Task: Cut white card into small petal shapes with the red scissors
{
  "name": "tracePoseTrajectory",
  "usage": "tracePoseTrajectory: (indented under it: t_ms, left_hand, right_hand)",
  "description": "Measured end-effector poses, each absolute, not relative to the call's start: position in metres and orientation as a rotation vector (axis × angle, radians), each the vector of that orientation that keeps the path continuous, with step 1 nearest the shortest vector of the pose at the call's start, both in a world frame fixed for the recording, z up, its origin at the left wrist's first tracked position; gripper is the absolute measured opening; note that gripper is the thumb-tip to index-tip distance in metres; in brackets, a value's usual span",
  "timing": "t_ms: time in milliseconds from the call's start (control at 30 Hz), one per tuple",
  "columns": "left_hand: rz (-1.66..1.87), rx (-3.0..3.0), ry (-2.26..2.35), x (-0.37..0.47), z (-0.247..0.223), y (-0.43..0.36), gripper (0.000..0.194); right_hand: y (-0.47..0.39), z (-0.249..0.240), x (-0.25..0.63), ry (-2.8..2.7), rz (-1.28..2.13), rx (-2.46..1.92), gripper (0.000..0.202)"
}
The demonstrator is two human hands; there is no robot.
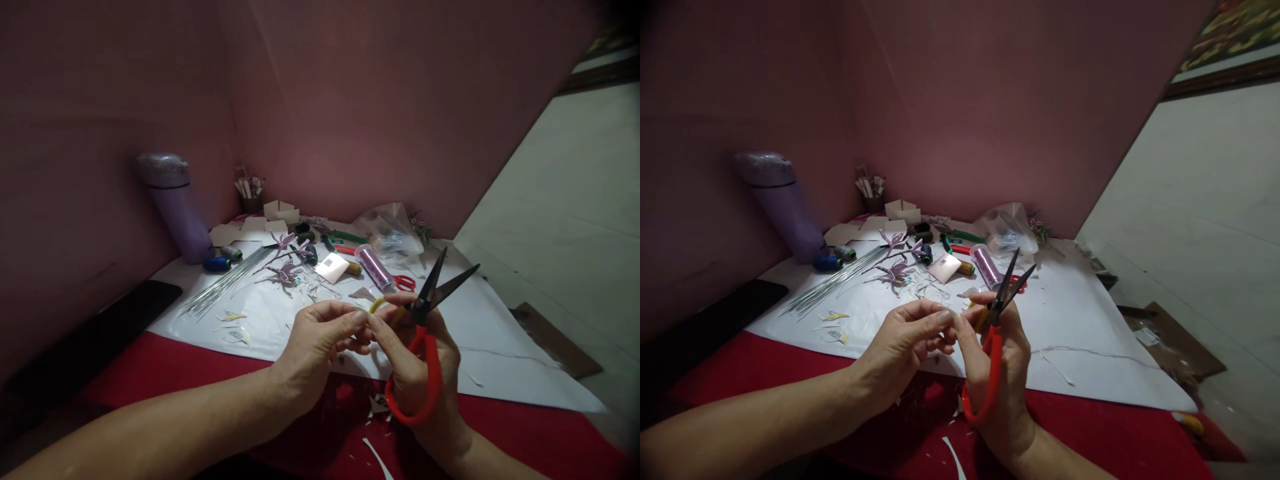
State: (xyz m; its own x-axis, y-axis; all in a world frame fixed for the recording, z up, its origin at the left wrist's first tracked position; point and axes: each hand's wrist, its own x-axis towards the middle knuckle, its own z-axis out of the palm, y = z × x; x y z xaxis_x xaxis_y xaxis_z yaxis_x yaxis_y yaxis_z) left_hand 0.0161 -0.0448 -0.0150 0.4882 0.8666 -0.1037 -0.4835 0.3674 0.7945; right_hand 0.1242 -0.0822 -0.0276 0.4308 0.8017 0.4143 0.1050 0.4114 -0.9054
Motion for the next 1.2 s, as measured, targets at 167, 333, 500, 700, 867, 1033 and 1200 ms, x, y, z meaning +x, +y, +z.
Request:
tracePoseTrajectory:
  t_ms: [167,333,500,700,867,1033,1200]
  left_hand:
    - [0.964,0.828,0.598,0.016,-0.016,-0.045,0.015]
    - [1.008,0.891,0.599,0.011,-0.011,-0.038,0.016]
    - [1.077,0.871,0.590,0.006,-0.001,-0.031,0.012]
    - [1.059,0.816,0.580,0.003,0.005,-0.030,0.013]
    - [1.110,0.781,0.628,0.002,0.005,-0.028,0.012]
    - [1.121,0.755,0.665,0.003,0.004,-0.028,0.013]
    - [1.110,0.723,0.644,0.004,0.003,-0.028,0.013]
  right_hand:
    - [-0.081,-0.026,0.124,-1.060,0.537,-1.064,0.021]
    - [-0.082,-0.021,0.134,-1.163,0.539,-1.051,0.020]
    - [-0.085,-0.019,0.141,-1.248,0.828,-1.127,0.042]
    - [-0.090,-0.014,0.134,-1.306,1.064,-1.265,0.052]
    - [-0.092,-0.012,0.129,-1.282,1.096,-1.296,0.053]
    - [-0.092,-0.012,0.126,-1.265,1.087,-1.308,0.055]
    - [-0.091,-0.012,0.123,-1.265,1.081,-1.313,0.052]
